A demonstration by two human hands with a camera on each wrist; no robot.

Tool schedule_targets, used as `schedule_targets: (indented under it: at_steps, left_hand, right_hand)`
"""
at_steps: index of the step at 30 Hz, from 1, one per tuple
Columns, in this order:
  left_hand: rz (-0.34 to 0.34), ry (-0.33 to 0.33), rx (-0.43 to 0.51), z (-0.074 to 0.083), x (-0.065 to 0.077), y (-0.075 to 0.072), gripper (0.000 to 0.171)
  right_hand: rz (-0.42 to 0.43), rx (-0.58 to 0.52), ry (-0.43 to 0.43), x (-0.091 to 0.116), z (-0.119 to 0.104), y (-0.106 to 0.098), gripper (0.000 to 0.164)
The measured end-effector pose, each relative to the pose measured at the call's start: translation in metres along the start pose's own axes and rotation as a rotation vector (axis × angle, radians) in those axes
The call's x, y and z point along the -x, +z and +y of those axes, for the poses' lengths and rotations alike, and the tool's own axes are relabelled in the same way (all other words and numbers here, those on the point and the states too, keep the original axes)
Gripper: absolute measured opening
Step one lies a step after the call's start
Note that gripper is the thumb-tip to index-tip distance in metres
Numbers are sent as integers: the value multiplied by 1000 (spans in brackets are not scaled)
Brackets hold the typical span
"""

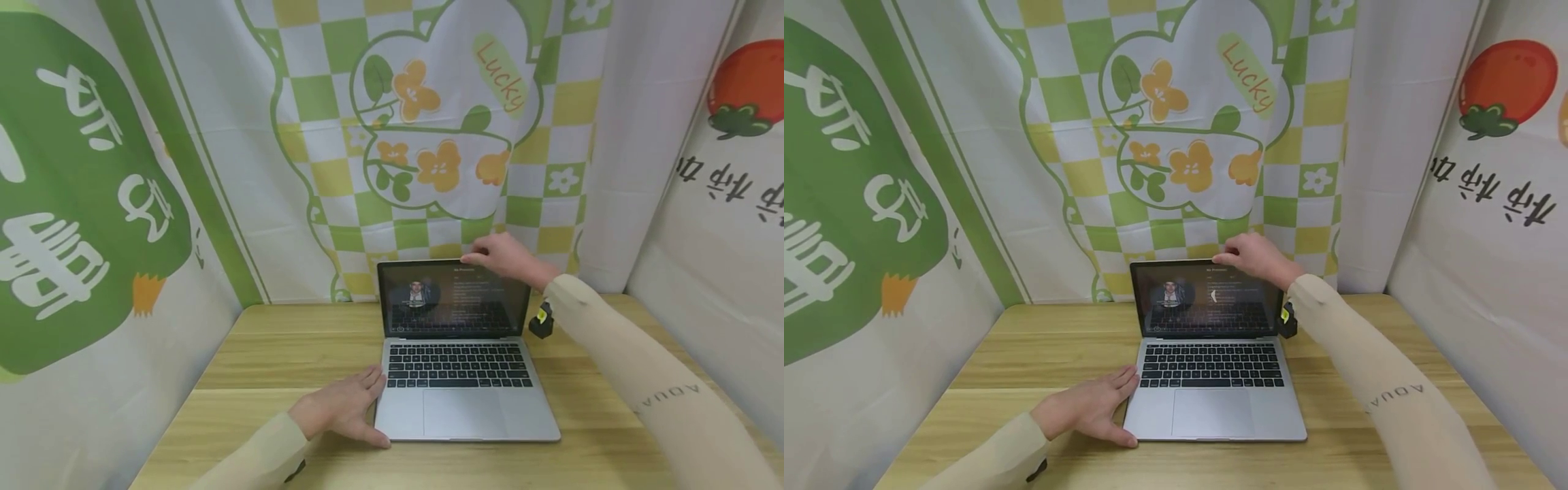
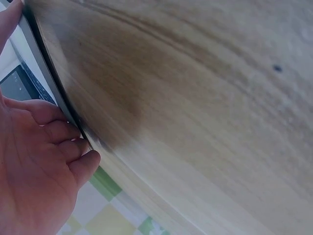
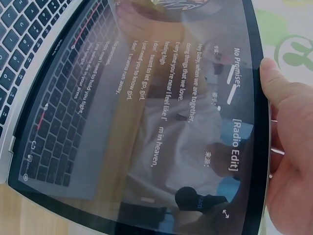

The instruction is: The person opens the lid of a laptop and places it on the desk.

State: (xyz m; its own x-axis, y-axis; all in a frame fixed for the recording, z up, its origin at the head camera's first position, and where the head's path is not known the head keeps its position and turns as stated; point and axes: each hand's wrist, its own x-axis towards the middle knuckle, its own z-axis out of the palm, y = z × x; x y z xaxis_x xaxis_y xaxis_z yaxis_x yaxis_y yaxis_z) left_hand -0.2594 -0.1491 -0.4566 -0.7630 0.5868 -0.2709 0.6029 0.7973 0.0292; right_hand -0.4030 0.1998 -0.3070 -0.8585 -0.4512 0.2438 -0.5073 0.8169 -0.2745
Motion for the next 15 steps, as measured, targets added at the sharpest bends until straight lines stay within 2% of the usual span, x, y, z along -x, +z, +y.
schedule_targets:
  at_steps: [6,15]
  left_hand:
    - [2,-6,8,-1,-1,3,122]
    - [9,0,-5,-1,-1,2,122]
  right_hand:
    - [20,13,23,-3,7,-1,39]
    - [48,40,51,-6,18,-7,35]
